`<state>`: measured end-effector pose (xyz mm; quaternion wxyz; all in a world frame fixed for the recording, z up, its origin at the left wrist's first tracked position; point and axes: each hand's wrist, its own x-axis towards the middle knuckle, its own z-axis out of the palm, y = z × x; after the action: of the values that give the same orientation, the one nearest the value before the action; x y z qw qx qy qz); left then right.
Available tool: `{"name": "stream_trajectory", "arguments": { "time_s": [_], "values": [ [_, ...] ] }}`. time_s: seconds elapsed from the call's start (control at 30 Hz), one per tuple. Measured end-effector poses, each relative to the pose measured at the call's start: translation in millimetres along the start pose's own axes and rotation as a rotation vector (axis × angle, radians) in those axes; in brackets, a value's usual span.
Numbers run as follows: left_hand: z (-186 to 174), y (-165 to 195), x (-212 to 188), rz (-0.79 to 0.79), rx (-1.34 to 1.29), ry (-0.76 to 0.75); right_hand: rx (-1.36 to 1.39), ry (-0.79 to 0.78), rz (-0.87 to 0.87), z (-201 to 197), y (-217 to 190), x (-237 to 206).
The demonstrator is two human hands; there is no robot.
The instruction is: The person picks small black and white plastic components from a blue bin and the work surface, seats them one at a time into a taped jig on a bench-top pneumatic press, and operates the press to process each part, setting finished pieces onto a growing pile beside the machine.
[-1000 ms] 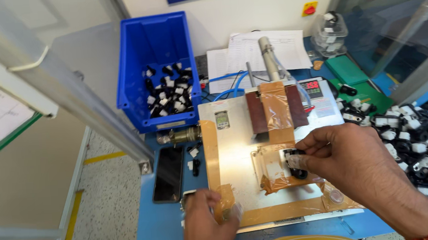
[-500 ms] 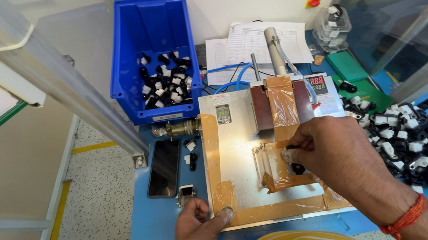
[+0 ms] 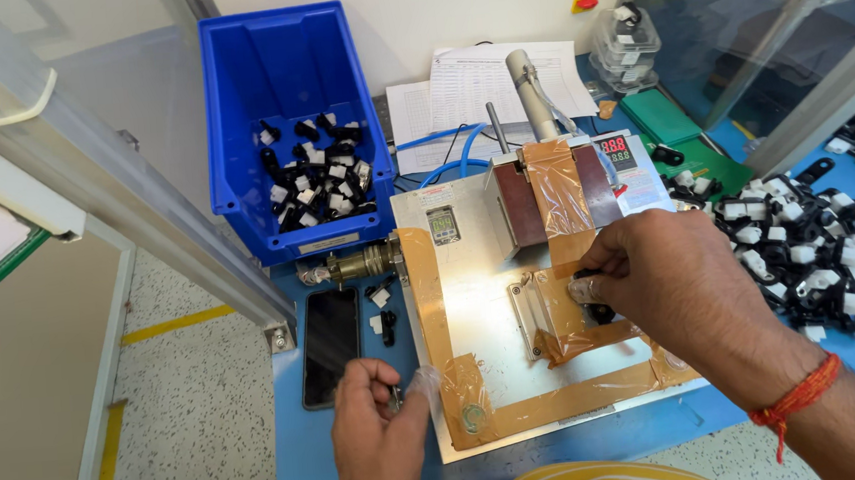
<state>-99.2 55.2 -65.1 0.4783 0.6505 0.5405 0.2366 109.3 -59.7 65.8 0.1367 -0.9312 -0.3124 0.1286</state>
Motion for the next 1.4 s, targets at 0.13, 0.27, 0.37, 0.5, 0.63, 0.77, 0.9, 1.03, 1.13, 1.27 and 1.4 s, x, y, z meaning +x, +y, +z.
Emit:
{"name": "stream_trajectory", "arguments": {
  "time_s": [0.13,0.27,0.37,0.5,0.63,0.77,0.9,1.03,1.13,1.27,1.4],
  "values": [
    [-7.2,18.7,5.4,-0.042,-0.066,-0.059,-0.014,-0.005,0.066,-1.1,-4.9,-3.5],
    [-10.2,32.3,5.7,-0.024,-0.036,-0.14,-0.013,0.035,0.044,1.4,-8.1,-5.9],
    [-10.3,34.7,2.4,-0.005,-0.019,-0.175,0.038,0.037,0.044,5.2,2.6,-4.7],
    [-6.6,28.2,-1.8,0.052,0.01,-0.186,0.381,0.085,0.043,8.8,57.8,-14.0],
    [-1.5,16.4,-7.5,0.088,0.006,-0.151,0.026,0.093,0.451,40.3,143.4,-36.9],
    [5.2,10.6,-12.3,0.07,-0.006,-0.127,0.252,0.067,0.464,80.1,213.7,-41.0],
    [14.1,17.9,-9.4,-0.046,0.074,-0.147,0.469,0.059,0.527,91.8,246.9,-27.2],
    [21.4,28.1,-10.8,0.109,0.05,-0.026,0.289,-0.081,0.368,88.0,244.9,-22.2],
    [28.9,32.4,-16.6,0.08,0.036,0.023,-0.258,-0.368,0.233,91.9,237.2,-18.5],
    [45.2,35.6,-28.2,0.092,0.003,0.097,-0.419,-0.708,0.119,96.4,250.8,-9.8],
    [60.7,43.9,-38.2,0.02,0.043,0.042,-0.428,-0.774,0.089,107.0,287.1,-8.0]
  ]
}}
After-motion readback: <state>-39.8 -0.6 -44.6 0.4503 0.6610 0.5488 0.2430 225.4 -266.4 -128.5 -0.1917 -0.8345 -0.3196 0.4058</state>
